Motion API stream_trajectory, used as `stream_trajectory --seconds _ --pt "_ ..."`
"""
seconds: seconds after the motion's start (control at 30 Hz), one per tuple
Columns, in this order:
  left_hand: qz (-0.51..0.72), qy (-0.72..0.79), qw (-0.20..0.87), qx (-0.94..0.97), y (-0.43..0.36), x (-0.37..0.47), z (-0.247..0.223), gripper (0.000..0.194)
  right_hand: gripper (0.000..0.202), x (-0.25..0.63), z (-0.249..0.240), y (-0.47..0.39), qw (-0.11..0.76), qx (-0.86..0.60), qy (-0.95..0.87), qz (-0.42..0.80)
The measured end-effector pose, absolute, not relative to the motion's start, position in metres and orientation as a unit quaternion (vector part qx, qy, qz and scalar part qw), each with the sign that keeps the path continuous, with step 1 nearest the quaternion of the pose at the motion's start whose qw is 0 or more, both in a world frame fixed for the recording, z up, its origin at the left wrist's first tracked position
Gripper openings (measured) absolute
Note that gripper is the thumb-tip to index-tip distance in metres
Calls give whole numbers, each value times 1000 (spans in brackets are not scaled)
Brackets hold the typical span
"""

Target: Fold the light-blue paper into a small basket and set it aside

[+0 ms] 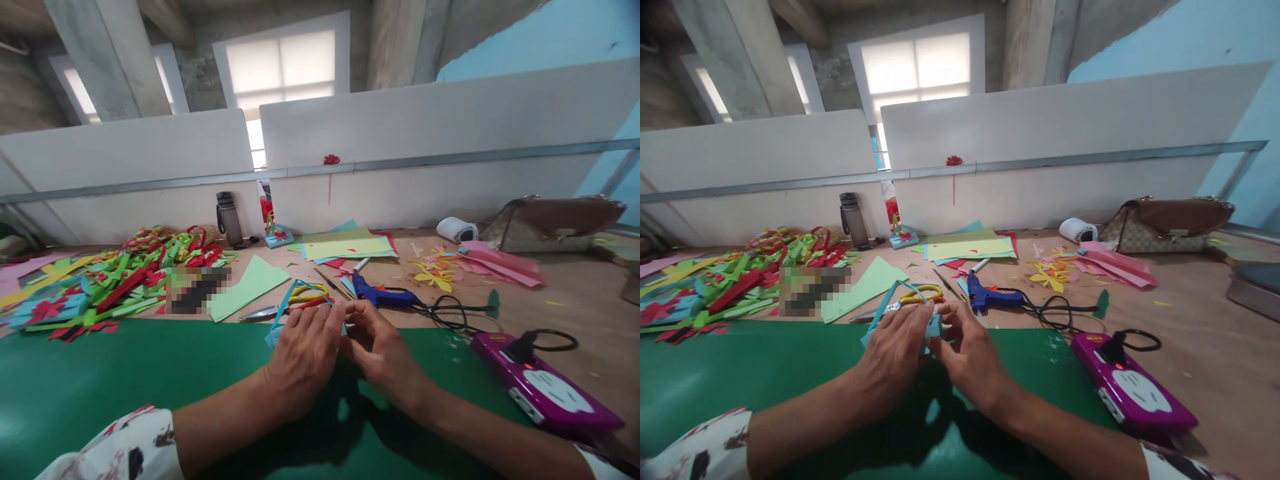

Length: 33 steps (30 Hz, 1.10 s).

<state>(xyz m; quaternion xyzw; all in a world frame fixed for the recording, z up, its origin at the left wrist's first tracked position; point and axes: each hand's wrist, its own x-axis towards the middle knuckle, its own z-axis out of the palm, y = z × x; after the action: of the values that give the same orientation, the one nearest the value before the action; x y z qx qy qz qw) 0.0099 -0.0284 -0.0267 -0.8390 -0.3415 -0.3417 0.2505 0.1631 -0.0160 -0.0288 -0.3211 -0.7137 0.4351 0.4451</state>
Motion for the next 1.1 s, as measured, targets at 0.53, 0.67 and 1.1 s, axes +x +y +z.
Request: stream_trajectory --seconds 0.53,0.67,1.1 --pt "-335 -353 237 -841 -28 6 -27 55 35 164 -32 -12 449 -355 -751 330" --pt "-348 -349 215 -843 -26 5 -30 65 31 164 -33 -14 434 -375 -743 345" --pt "-289 -273 277 -874 -31 2 -22 42 47 168 -26 -10 380 -327 -787 359"
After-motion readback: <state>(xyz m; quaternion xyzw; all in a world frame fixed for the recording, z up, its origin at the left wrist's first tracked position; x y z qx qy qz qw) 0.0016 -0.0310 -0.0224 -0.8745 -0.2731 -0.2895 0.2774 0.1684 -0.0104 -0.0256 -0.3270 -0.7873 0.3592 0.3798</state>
